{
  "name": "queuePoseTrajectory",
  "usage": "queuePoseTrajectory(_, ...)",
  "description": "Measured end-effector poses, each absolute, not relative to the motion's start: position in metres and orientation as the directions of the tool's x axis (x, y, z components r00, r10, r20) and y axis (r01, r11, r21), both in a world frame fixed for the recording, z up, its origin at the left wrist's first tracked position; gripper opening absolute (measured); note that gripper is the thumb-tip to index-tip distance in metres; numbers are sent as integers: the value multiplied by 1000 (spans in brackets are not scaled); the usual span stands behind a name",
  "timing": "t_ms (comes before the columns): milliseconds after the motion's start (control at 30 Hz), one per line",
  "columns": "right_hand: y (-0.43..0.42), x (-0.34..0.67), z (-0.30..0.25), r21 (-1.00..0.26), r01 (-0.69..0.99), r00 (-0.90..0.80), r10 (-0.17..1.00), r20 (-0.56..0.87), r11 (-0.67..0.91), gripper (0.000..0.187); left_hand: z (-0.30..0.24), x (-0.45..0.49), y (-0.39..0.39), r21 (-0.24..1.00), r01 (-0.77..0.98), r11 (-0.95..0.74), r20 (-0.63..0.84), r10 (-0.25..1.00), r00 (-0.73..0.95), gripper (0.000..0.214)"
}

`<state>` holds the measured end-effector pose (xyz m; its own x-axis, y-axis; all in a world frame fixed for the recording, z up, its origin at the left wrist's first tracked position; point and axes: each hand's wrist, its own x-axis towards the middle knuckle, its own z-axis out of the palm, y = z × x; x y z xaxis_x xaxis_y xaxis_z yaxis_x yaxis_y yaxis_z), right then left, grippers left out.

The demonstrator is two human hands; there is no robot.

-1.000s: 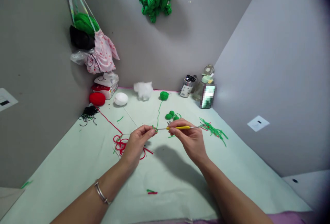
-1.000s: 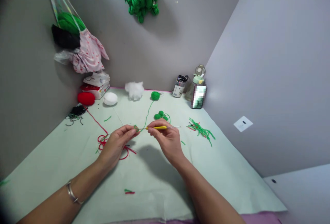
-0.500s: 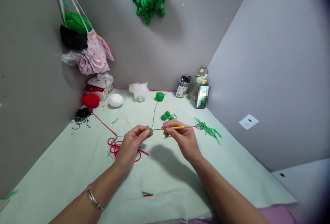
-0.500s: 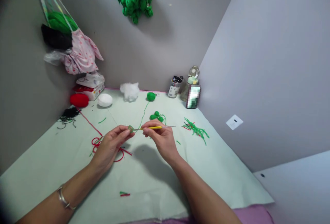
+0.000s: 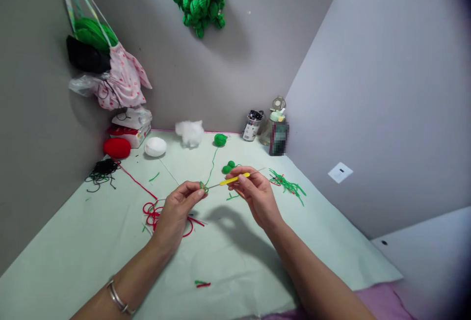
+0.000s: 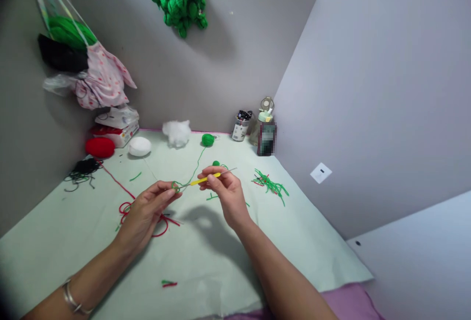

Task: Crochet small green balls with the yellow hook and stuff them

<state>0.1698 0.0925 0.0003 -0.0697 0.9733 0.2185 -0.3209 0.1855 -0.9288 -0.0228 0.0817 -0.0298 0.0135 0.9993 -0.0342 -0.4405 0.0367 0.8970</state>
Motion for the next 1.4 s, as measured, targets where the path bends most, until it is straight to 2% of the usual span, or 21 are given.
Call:
queuePoseTrajectory(200, 93, 175, 3, -906, -319, 43, 959, 281, 279, 35, -31, -24, 82, 899, -437, 29, -43, 999, -23, 27)
queuePoseTrajectory(300, 95, 178, 2, -905, -269, 89, 944, 316, 329, 33, -30, -24, 83, 893, -449, 38, -57, 998, -29, 27)
queuePoseTrajectory(500, 103, 188, 2, -928, -161, 72, 942, 328, 336, 33, -28, -25, 84, 863, -501, 57, -77, 997, -19, 29)
queuePoseTrajectory(567, 104, 194, 5, -918, -40, 150, 911, 384, 394, 30, -28, -26, 84, 860, -506, 60, -82, 996, -20, 29)
queuePoseTrajectory(633, 104, 199, 8, -852, 192, 223, 824, 521, 487, 25, -28, -26, 84, 864, -499, 64, -87, 996, -22, 28)
queuePoseTrajectory(700, 101, 201, 9, -737, 400, 136, 760, 636, 545, 24, -29, -26, 84, 872, -484, 68, -89, 996, -21, 28)
queuePoseTrajectory(733, 100, 200, 9, -699, 451, 33, 772, 635, 556, 26, -30, -25, 84, 877, -476, 69, -89, 996, -20, 27)
queuePoseTrajectory(767, 98, 199, 8, -689, 468, -88, 805, 587, 554, 30, -30, -25, 84, 881, -469, 68, -87, 996, -19, 27)
queuePoseTrajectory(867, 92, 192, 4, -740, 479, -408, 866, 288, 472, 51, -31, -25, 84, 887, -457, 59, -77, 997, -22, 27)
queuePoseTrajectory(900, 91, 189, 3, -749, 492, -476, 857, 196, 444, 52, -31, -25, 84, 888, -456, 55, -75, 997, -26, 27)
queuePoseTrajectory(967, 89, 185, 3, -761, 501, -567, 821, 70, 412, 33, -30, -25, 84, 888, -458, 51, -75, 997, -33, 27)
queuePoseTrajectory(1000, 88, 184, 4, -770, 497, -593, 805, 36, 400, 27, -30, -24, 84, 886, -461, 50, -76, 996, -36, 27)
queuePoseTrajectory(1100, 88, 183, 8, -804, 471, -603, 798, 7, 363, 41, -29, -24, 84, 873, -486, 47, -75, 996, -39, 27)
queuePoseTrajectory(1400, 88, 189, 15, -876, 406, -621, 782, -56, 261, 50, -26, -28, 85, 850, -524, 51, -71, 997, -19, 27)
